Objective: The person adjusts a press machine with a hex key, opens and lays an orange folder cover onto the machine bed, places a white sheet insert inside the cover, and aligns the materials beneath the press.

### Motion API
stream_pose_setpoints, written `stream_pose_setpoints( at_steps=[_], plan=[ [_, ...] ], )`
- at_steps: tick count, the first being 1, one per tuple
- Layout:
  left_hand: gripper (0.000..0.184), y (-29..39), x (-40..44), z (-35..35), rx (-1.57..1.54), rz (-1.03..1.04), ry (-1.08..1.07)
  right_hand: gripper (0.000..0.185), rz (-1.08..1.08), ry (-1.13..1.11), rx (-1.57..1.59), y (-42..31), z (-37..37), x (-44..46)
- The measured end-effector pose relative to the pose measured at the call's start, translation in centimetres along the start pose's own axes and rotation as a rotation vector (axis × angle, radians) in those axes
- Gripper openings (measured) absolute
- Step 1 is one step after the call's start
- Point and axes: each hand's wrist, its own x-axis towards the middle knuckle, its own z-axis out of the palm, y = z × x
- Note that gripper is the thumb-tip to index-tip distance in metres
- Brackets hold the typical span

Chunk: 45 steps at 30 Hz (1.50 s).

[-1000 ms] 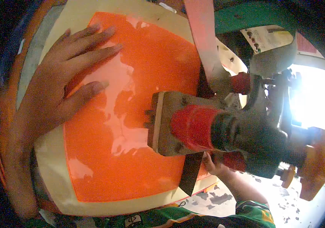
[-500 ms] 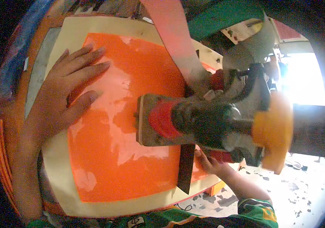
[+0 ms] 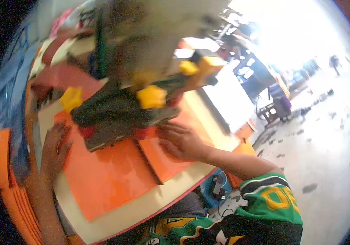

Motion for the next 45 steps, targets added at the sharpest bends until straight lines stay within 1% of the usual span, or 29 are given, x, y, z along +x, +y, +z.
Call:
stream_pose_setpoints(
  at_steps=[1, 2, 3, 4, 6, 7, 8, 10, 11, 13, 14, 16, 18, 21, 22, 23, 24, 26, 28, 30, 31, 34, 36, 37, 38, 40, 42, 44, 45],
  plan=[
    [0.048, 0.1, 0.0, -0.1, 0.014, 0.055, 0.010, 0.027, 0.007, 0.062, 0.025, 0.1, 0.4, -0.3],
    [0.048, 0.0, 0.0, -0.2, -0.051, 0.048, 0.014, 0.024, 0.008, 0.125, 0.058, 0.3, 0.8, -0.6],
    [0.047, -0.3, -0.1, -0.3, -0.115, 0.030, 0.012, 0.021, 0.037, 0.119, 0.061, 0.4, 1.0, -1.0],
    [0.047, -0.8, -0.1, 0.1, -0.097, 0.059, 0.012, 0.021, 0.042, 0.152, 0.052, 0.6, 1.2, -1.2],
    [0.046, -0.4, -0.6, 0.5, -0.204, -0.009, 0.060, 0.024, 0.060, 0.120, 0.053, 0.0, 0.3, -2.3],
    [0.046, -0.3, -0.6, 0.4, -0.174, 0.018, 0.059, 0.028, 0.070, 0.085, 0.044, 0.0, 0.2, -3.0],
    [0.046, -0.2, -0.7, 0.5, -0.158, 0.032, 0.062, 0.028, 0.068, 0.106, 0.043, -0.1, 0.1, -3.7],
    [0.047, 0.5, -0.7, 0.1, -0.133, 0.017, 0.071, 0.035, 0.046, 0.068, 0.017, -0.5, -0.3, -4.5],
    [0.048, 1.0, -0.9, -0.3, -0.120, -0.027, 0.042, 0.035, 0.042, 0.083, 0.019, -0.4, -0.6, -5.0],
    [0.048, 0.6, -1.0, 0.0, -0.157, -0.030, 0.059, 0.043, -0.042, 0.038, -0.075, 0.0, -1.6, -6.3],
    [0.048, 0.3, -1.1, 0.4, -0.206, -0.042, 0.069, 0.043, -0.048, 0.050, -0.078, 0.3, -2.4, -6.9],
    [0.048, -0.4, -1.1, 0.6, -0.177, -0.017, 0.069, 0.050, 0.023, -0.045, -0.040, 0.8, -3.9, -7.9],
    [0.048, 0.0, -1.3, 0.4, -0.146, -0.001, 0.062, 0.050, 0.048, -0.042, -0.048, 1.7, -4.7, -8.9],
    [0.048, 1.9, -2.4, 0.2, -0.135, -0.062, 0.064, 0.051, 0.101, -0.028, -0.059, 2.7, -4.7, -10.6],
    [0.048, 2.7, -3.0, 0.0, -0.070, -0.072, 0.062, 0.051, 0.125, -0.015, -0.072, 3.1, -4.6, -11.3],
    [0.048, 3.5, -4.4, -0.1, -0.003, -0.095, 0.055, 0.050, 0.135, 0.009, -0.067, 3.4, -4.3, -11.9],
    [0.048, 4.3, -5.6, -0.6, 0.014, -0.124, 0.037, 0.048, 0.186, 0.036, -0.009, 2.9, -4.7, -12.2],
    [0.049, 6.7, -7.6, -1.8, 0.064, -0.147, -0.004, 0.047, 0.259, 0.069, 0.013, 2.8, -4.4, -12.8],
    [0.047, 9.5, -9.4, -2.8, 0.108, -0.202, -0.038, 0.045, 0.254, 0.123, -0.016, 2.6, -4.0, -12.9],
    [0.046, 11.0, -11.6, -2.9, 0.083, -0.229, -0.004, 0.042, 0.262, 0.148, 0.002, 2.5, -3.8, -12.9],
    [0.046, 12.2, -12.6, -2.8, 0.096, -0.263, -0.029, 0.044, 0.289, 0.155, 0.016, 2.4, -3.8, -12.9],
    [0.047, 16.1, -15.1, -1.4, 0.073, -0.276, -0.038, 0.037, 0.311, 0.219, 0.040, 2.2, -3.6, -13.1],
    [0.049, 17.8, -16.5, 0.1, 0.083, -0.173, -0.055, 0.033, 0.307, 0.262, 0.038, 1.9, -3.5, -13.0],
    [0.048, 18.4, -17.1, 1.1, 0.060, -0.135, -0.022, 0.033, 0.311, 0.273, 0.028, 1.9, -3.6, -13.0],
    [0.048, 18.8, -17.6, 2.0, 0.060, -0.148, -0.025, 0.032, 0.315, 0.285, 0.018, 1.8, -3.5, -13.0],
    [0.047, 19.2, -18.2, 3.5, 0.197, -0.107, 0.095, 0.031, 0.306, 0.298, 0.029, 2.0, -3.3, -13.1],
    [0.044, 19.2, -18.4, 3.8, 0.217, -0.113, 0.138, 0.030, 0.286, 0.324, 0.039, 2.1, -3.1, -13.2],
    [0.039, 19.4, -18.2, 3.9, 0.182, -0.113, 0.193, 0.028, 0.330, 0.365, 0.054, 2.2, -3.0, -13.3],
    [0.039, 19.6, -18.0, 3.9, 0.190, -0.123, 0.202, 0.027, 0.328, 0.384, 0.060, 2.0, -3.0, -13.2]
  ],
)
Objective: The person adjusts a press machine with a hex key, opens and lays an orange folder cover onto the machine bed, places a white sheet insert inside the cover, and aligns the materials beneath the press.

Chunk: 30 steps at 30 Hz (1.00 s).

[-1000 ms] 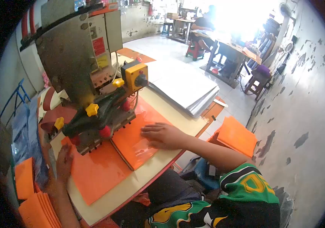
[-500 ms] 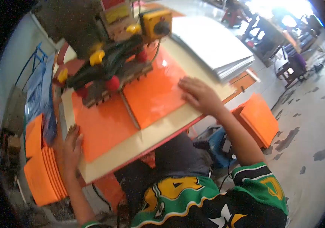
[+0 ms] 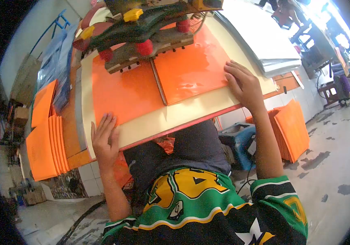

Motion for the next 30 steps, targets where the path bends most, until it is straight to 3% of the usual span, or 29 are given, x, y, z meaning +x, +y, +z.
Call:
stream_pose_setpoints(
  at_steps=[5, 30],
  plan=[
    [0.028, 0.6, 0.4, 0.6, -0.013, -0.055, 0.104, 0.027, -0.011, 0.004, 0.007, -0.2, -0.2, 0.0],
    [0.024, 0.4, -0.3, 1.3, 0.029, -0.154, 0.314, 0.024, 0.112, 0.071, -0.054, -0.4, 0.1, 0.1]
  ],
)
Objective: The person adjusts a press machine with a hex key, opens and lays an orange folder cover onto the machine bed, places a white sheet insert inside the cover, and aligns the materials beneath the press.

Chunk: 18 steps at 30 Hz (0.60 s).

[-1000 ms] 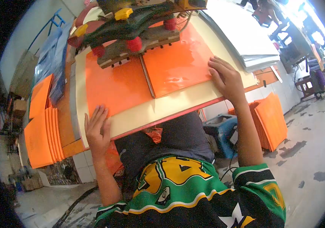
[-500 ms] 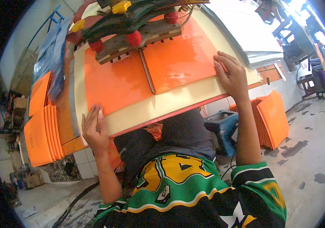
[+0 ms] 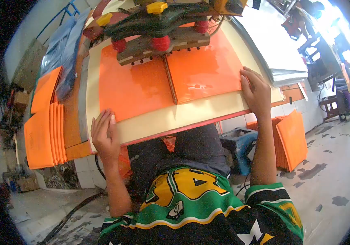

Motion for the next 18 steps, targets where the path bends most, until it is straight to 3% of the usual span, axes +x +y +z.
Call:
stream_pose_setpoints(
  at_steps=[10, 15, 18],
  plan=[
    [0.022, -0.3, -0.1, 0.3, -0.005, -0.013, 0.072, 0.020, 0.003, 0.045, 0.009, -0.5, -0.5, -0.1],
    [0.019, -0.4, -0.4, 0.3, -0.025, 0.026, 0.111, 0.020, -0.269, 0.110, -0.009, -1.0, -1.2, -0.5],
    [0.016, -0.5, -0.6, 0.2, -0.073, 0.052, 0.140, 0.020, -0.256, 0.078, 0.030, -1.4, -1.2, -0.5]
  ],
)
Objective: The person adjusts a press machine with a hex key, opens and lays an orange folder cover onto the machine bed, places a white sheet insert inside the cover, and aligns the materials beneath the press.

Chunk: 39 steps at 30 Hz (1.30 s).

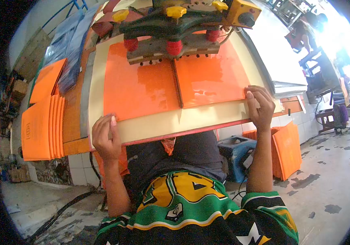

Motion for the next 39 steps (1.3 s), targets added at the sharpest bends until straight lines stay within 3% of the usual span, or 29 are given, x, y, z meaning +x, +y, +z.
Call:
stream_pose_setpoints(
  at_steps=[39],
  plan=[
    [0.017, 0.14, -0.10, -0.23, 0.002, 0.057, 0.033, 0.021, 0.096, -0.007, 0.075, 0.29, -0.03, -0.38]
  ],
)
